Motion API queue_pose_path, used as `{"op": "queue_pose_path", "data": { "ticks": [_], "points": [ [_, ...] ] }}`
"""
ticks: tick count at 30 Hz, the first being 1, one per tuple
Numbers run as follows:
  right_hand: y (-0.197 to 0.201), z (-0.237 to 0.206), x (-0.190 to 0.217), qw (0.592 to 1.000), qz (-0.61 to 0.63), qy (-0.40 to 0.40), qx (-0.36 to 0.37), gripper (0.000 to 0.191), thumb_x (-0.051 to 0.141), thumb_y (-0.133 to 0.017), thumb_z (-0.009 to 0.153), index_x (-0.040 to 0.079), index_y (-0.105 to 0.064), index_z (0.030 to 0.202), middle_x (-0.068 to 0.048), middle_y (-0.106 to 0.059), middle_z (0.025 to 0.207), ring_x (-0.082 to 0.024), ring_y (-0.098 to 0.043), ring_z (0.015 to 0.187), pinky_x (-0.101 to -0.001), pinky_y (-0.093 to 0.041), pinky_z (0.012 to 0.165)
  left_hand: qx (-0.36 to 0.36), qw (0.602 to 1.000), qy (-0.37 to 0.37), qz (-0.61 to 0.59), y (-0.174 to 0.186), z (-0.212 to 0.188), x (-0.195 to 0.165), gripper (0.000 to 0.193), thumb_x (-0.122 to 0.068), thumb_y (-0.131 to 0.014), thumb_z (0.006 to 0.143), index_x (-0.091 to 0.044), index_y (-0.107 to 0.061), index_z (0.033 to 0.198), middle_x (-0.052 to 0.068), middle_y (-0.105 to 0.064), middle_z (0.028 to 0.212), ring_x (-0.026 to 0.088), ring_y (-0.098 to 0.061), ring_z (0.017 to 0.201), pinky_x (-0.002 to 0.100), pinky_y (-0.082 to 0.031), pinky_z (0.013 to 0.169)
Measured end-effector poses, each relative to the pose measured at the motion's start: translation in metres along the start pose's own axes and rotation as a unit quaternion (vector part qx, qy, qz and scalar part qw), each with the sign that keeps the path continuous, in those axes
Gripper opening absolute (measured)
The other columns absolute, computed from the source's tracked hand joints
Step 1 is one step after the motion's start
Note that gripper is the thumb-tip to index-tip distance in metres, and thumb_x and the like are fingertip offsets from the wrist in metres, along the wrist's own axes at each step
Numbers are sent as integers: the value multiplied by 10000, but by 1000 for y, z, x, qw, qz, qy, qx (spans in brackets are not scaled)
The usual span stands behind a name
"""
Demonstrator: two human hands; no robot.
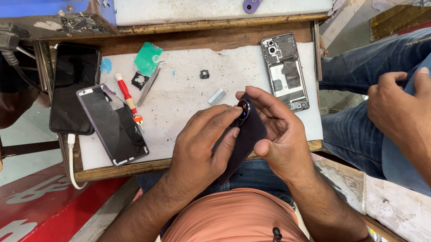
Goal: The person cleans the back of a purple smartphone with a green cloth and liquid from a spray bottle, then wipes the camera module area. They handle the phone's back cover and camera components, applying adhesive to a small part and placing it on the workbench.
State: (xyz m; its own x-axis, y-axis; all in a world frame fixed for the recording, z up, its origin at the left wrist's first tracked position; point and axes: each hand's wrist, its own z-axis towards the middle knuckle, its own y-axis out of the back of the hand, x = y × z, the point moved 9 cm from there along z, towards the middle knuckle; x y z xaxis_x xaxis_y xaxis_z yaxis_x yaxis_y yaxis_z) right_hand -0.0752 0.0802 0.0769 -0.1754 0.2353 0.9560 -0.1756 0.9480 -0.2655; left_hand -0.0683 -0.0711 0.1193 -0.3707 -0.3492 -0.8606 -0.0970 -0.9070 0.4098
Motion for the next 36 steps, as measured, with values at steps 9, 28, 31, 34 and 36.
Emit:
{"op": "queue_pose_path", "data": {
  "ticks": [9,28,31,34,36],
  "points": [
    [0,-1,0,1000,20,11,-15,1091,562,-910,736,-44,-431,1506,-212,-548,1482,-248,-566,1373,-387,-509,1178,58,994,-58,74,-3,-4,-20,737,-346,-775,861,85,-512,1398,276,-566,1392,424,-582,1279,473,-507,1067],
    [20,-1,0,998,-43,4,-43,360,67,-639,1047,-60,-603,1382,-166,-707,1167,-185,-704,1061,-352,-624,966,120,969,136,-168,-6,-12,9,477,-56,-532,984,38,-542,1452,182,-709,1076,244,-729,962,358,-574,862],
    [23,-3,1,998,-44,-1,-54,302,3,-641,1034,-70,-646,1326,-150,-736,1090,-172,-717,980,-322,-634,890,156,916,222,-296,-18,-20,27,399,-134,-526,1033,29,-610,1387,90,-692,913,124,-626,811,277,-538,734],
    [24,-4,1,998,-24,-7,-58,304,-12,-641,1018,-71,-642,1316,-147,-745,1095,-165,-718,969,-304,-628,858,151,871,255,-392,-26,-24,38,351,-133,-530,1031,31,-616,1330,34,-709,1013,59,-628,884,244,-546,781],
    [25,-4,1,998,-16,-10,-63,315,-14,-643,1011,-70,-636,1321,-147,-745,1099,-162,-717,969,-300,-625,851,135,871,255,-398,-26,-25,43,338,-124,-551,1023,30,-625,1314,42,-703,1009,63,-618,876,250,-538,775]
  ]
}}
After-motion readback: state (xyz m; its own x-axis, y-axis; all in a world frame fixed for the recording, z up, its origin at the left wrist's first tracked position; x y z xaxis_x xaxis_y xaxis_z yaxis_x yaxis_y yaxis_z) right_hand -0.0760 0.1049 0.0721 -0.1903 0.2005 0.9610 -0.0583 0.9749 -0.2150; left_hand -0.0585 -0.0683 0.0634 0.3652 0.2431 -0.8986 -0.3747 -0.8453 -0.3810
